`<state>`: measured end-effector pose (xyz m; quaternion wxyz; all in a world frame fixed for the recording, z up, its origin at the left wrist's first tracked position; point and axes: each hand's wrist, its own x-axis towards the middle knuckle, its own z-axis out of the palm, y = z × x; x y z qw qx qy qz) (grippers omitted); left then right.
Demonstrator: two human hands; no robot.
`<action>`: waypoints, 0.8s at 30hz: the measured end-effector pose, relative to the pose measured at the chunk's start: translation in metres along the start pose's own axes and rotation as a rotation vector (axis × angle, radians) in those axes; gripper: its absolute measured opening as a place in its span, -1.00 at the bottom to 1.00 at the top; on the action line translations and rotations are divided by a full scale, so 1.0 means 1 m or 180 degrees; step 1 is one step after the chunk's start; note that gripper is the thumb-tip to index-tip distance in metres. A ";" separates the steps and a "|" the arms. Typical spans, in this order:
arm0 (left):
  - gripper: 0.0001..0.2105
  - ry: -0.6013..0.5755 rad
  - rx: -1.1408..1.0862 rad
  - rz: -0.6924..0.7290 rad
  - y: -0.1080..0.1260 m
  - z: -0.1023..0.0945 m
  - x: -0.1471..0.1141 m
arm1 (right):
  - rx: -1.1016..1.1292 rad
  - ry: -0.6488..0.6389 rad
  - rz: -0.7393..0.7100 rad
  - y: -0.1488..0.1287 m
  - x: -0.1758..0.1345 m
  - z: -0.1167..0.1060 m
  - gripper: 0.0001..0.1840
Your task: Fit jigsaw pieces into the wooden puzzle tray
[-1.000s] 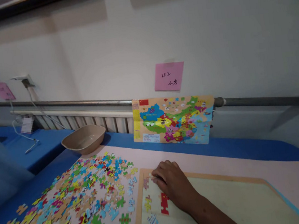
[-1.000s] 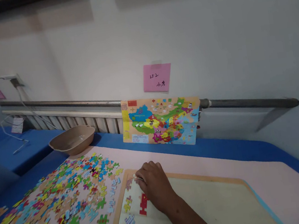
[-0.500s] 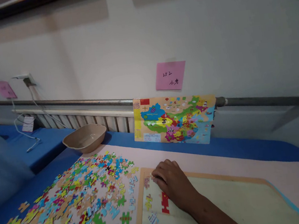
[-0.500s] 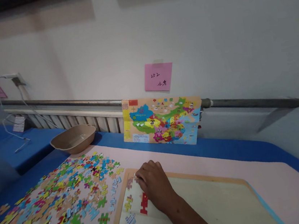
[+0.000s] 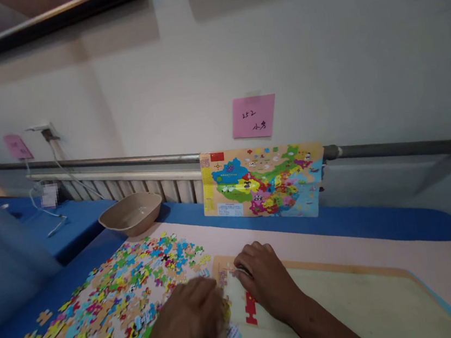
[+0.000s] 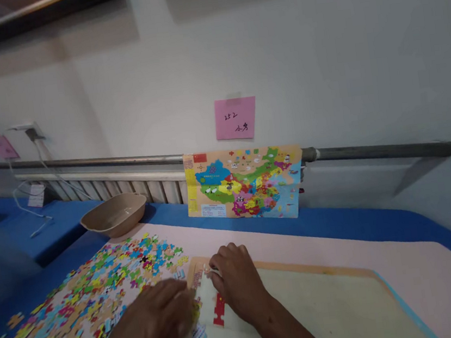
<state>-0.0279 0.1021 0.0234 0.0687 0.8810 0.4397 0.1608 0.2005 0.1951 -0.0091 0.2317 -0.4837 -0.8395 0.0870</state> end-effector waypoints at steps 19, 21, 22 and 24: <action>-0.77 0.0000 0.0164 0.0668 -0.061 0.015 0.055 | 0.0017 -0.0074 -0.0026 0.001 0.000 0.001 -0.89; -0.78 -0.0001 0.0183 0.0663 -0.060 0.014 0.055 | -0.0025 -0.0033 0.0002 0.002 0.000 0.002 -0.91; -0.79 0.0011 0.0196 0.0654 -0.060 0.014 0.055 | -0.0049 0.0003 0.0024 0.002 0.000 0.003 -0.92; -0.82 0.0030 0.0223 0.0651 -0.060 0.014 0.055 | -0.0100 0.0068 0.0064 0.001 0.000 0.003 -0.92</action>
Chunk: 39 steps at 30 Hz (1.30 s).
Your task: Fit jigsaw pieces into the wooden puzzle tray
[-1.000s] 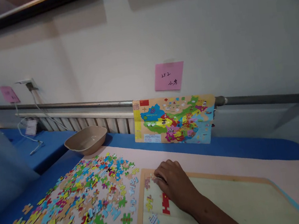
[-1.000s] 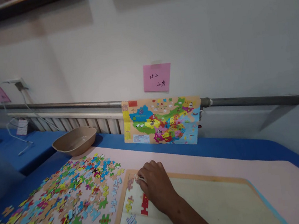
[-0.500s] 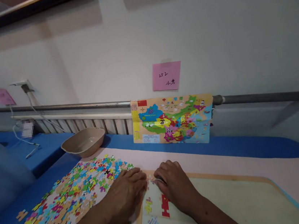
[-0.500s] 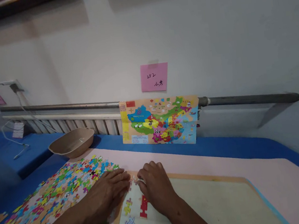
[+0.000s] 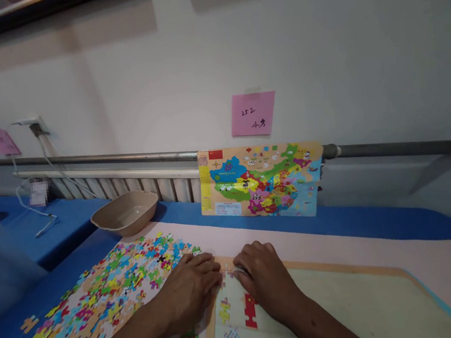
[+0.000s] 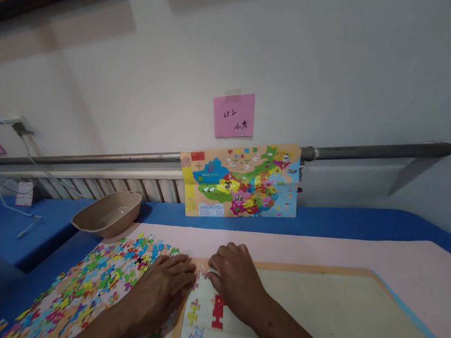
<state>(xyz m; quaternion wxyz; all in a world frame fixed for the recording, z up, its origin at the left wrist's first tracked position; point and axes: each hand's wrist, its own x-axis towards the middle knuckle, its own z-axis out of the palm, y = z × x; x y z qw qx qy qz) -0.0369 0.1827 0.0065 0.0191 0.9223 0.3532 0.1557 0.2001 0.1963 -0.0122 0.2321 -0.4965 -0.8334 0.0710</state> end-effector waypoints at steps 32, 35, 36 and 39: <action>-0.78 0.0030 -0.0091 0.0046 0.001 0.002 0.000 | -0.0272 -0.0171 0.0095 -0.008 0.005 0.000 -0.82; -0.80 -0.0060 -0.0157 0.0012 0.000 0.002 0.000 | -0.0302 -0.0226 0.0087 -0.010 0.005 -0.001 -0.82; -0.80 -0.0062 -0.0175 0.0005 0.000 0.002 0.000 | -0.0307 -0.0241 0.0078 -0.011 0.005 -0.001 -0.82; -0.80 -0.0010 -0.0203 -0.0013 0.000 0.003 0.000 | -0.0304 -0.0253 0.0083 -0.011 0.005 0.000 -0.83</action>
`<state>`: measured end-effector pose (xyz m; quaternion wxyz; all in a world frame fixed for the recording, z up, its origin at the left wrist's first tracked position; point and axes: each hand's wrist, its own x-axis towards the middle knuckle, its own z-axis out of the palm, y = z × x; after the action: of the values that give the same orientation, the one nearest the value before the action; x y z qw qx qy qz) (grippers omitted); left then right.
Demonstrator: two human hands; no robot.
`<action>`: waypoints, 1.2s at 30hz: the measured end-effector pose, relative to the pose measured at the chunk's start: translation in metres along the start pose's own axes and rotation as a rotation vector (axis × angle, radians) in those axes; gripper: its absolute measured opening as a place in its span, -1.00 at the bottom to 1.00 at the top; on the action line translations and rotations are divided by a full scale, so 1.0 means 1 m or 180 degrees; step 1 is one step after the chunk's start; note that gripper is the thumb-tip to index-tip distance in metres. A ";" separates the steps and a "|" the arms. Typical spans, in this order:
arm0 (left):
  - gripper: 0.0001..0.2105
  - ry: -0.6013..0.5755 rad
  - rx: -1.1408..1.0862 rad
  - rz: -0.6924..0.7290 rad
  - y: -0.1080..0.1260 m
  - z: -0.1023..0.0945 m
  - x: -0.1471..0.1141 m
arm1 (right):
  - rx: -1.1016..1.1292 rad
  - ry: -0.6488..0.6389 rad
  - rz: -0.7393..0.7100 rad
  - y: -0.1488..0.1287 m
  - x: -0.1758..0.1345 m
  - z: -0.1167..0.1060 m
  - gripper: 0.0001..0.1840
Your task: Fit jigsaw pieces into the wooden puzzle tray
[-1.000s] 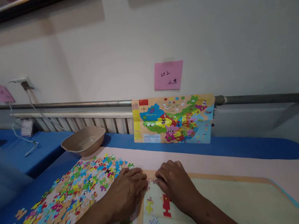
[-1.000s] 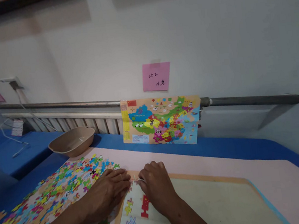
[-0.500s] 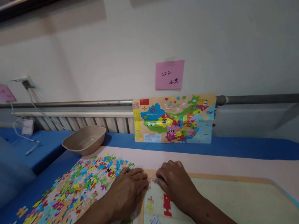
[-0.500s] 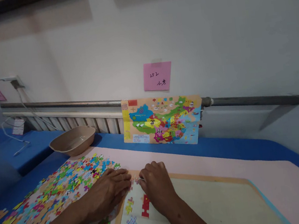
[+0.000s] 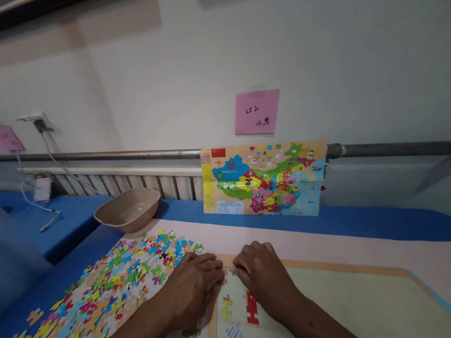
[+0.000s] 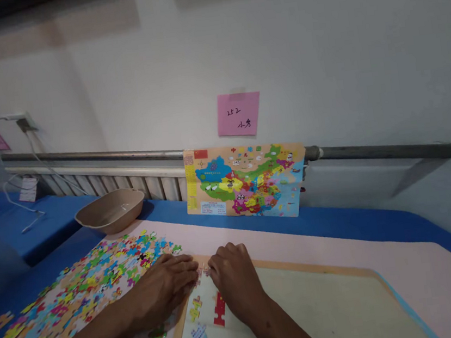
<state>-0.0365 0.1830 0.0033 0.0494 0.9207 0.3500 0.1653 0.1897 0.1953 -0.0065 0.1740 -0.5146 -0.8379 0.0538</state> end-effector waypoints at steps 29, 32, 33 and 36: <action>-0.76 0.0048 0.0057 0.0045 0.002 0.000 -0.001 | 0.0145 0.0106 -0.0066 0.006 -0.004 -0.001 -0.88; -0.75 0.0083 0.0088 0.0021 0.001 0.002 -0.001 | 0.0132 0.0076 -0.0105 0.006 -0.004 -0.001 -0.91; -0.76 0.0084 0.0089 0.0020 0.001 0.002 -0.001 | 0.0088 0.0056 -0.0117 0.006 -0.004 -0.001 -0.91; -0.78 0.0072 0.0082 0.0021 0.001 0.003 -0.001 | -0.0075 0.0001 -0.0171 0.004 -0.003 -0.003 -0.88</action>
<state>-0.0356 0.1820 0.0008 0.0329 0.9205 0.3496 0.1713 0.1954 0.1949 -0.0057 0.1694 -0.4939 -0.8519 0.0391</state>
